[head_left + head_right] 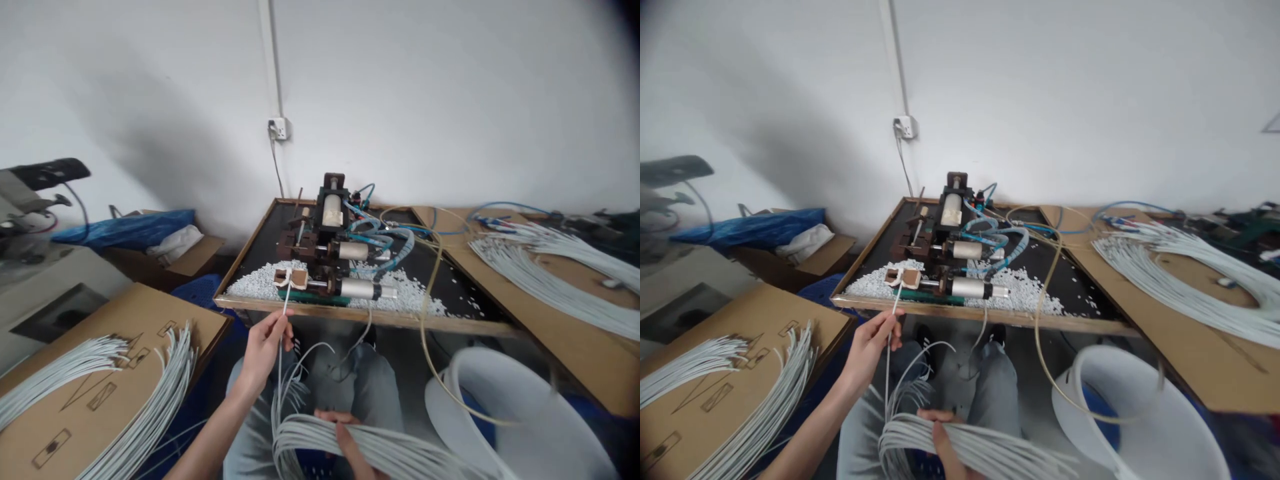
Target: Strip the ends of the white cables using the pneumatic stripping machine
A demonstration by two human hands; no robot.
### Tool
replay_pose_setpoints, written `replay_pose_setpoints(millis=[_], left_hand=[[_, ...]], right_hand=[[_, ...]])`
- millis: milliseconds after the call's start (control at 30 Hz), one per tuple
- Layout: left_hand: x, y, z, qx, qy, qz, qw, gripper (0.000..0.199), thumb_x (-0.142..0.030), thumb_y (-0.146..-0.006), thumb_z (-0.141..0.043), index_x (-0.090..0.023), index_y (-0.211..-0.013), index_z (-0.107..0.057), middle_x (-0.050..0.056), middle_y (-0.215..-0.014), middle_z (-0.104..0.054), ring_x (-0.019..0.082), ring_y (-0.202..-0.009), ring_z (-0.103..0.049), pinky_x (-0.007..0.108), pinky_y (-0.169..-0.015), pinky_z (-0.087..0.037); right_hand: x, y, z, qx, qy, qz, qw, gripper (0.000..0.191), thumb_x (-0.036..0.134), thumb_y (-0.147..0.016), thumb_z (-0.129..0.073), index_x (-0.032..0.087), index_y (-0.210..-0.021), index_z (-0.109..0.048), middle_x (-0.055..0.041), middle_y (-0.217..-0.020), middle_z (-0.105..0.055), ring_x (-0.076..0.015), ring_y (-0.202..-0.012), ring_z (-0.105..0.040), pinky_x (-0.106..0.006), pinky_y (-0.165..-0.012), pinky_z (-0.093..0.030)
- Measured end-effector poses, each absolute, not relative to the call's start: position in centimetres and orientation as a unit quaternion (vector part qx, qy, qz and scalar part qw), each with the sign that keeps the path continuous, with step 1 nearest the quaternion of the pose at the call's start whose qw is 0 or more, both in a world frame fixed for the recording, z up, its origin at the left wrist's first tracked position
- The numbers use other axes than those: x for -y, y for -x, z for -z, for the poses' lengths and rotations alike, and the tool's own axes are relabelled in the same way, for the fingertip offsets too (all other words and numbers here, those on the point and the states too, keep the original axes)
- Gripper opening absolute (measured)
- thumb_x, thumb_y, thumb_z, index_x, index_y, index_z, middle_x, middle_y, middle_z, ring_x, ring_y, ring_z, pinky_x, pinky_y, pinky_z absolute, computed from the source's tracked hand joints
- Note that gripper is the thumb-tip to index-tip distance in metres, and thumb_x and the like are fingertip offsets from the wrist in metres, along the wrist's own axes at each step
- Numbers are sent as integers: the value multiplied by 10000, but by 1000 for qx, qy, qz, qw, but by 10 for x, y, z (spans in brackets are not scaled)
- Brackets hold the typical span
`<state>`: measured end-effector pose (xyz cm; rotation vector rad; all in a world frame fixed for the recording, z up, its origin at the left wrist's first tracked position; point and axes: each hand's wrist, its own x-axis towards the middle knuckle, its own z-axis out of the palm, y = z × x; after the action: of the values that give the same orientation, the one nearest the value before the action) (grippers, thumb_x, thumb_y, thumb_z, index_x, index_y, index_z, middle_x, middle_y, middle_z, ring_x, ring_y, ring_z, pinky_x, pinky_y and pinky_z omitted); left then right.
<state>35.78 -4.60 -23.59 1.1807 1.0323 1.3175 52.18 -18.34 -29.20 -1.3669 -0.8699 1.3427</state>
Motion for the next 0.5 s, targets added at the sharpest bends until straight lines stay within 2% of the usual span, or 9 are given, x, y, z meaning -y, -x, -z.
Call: replay_pose_setpoints(millis=[67,167,233,300,333,400,500], left_hand=[[61,-354,235,-442,-520,-533,501,286,-409,-894,-585,-171,-1027,-672,-46,-595,-544,97,-472,-489,212,-512,-427],[81,-350,232,-442,-613,-459,467,273,-385,-918,-548,-203,-1045,-706,-16,-604,-594,137,-532,-555,230,-556,-461],[91,-351,228,-412,-693,-387,447,273,-353,-912,-560,-237,-1107,-712,42,-805,-696,202,-760,-655,269,-719,-513],[100,-355,224,-373,-750,-322,441,330,-313,-910,-563,-289,-1225,-658,74,-1102,-692,254,-1043,-628,317,-908,-484],[105,-359,221,-352,-770,-292,445,376,-298,-914,-556,-314,-1286,-612,74,-1203,-656,261,-1125,-592,334,-961,-458],[112,-367,216,-304,-804,-231,456,422,-289,-917,-554,-333,-1336,-562,76,-1257,-631,264,-1165,-565,354,-991,-438],[121,-379,212,-249,-841,-148,457,398,-287,-874,-627,-309,-1271,-612,81,-1193,-661,270,-1123,-578,362,-977,-438]], right_hand=[[188,-516,291,354,559,-553,506,469,665,-713,-641,228,-831,-765,-114,-987,-776,-336,-1028,-675,-472,-981,-469],[192,-502,288,351,530,-565,526,408,585,-756,-650,197,-835,-748,-109,-954,-780,-296,-971,-697,-442,-961,-484],[192,-493,285,360,517,-561,537,385,553,-783,-635,189,-844,-745,-96,-939,-781,-273,-941,-707,-405,-919,-511],[192,-487,284,379,510,-548,544,347,513,-808,-615,193,-864,-736,-78,-941,-777,-252,-923,-705,-372,-889,-528],[192,-486,284,385,511,-540,547,321,494,-807,-617,200,-873,-728,-67,-945,-773,-244,-919,-702,-358,-878,-534],[193,-485,287,386,519,-531,548,290,456,-776,-649,216,-926,-711,-57,-1010,-758,-240,-962,-686,-346,-901,-530],[198,-487,299,378,548,-516,540,346,392,-740,-671,218,-1039,-690,-74,-1133,-718,-253,-1081,-644,-362,-997,-481]])
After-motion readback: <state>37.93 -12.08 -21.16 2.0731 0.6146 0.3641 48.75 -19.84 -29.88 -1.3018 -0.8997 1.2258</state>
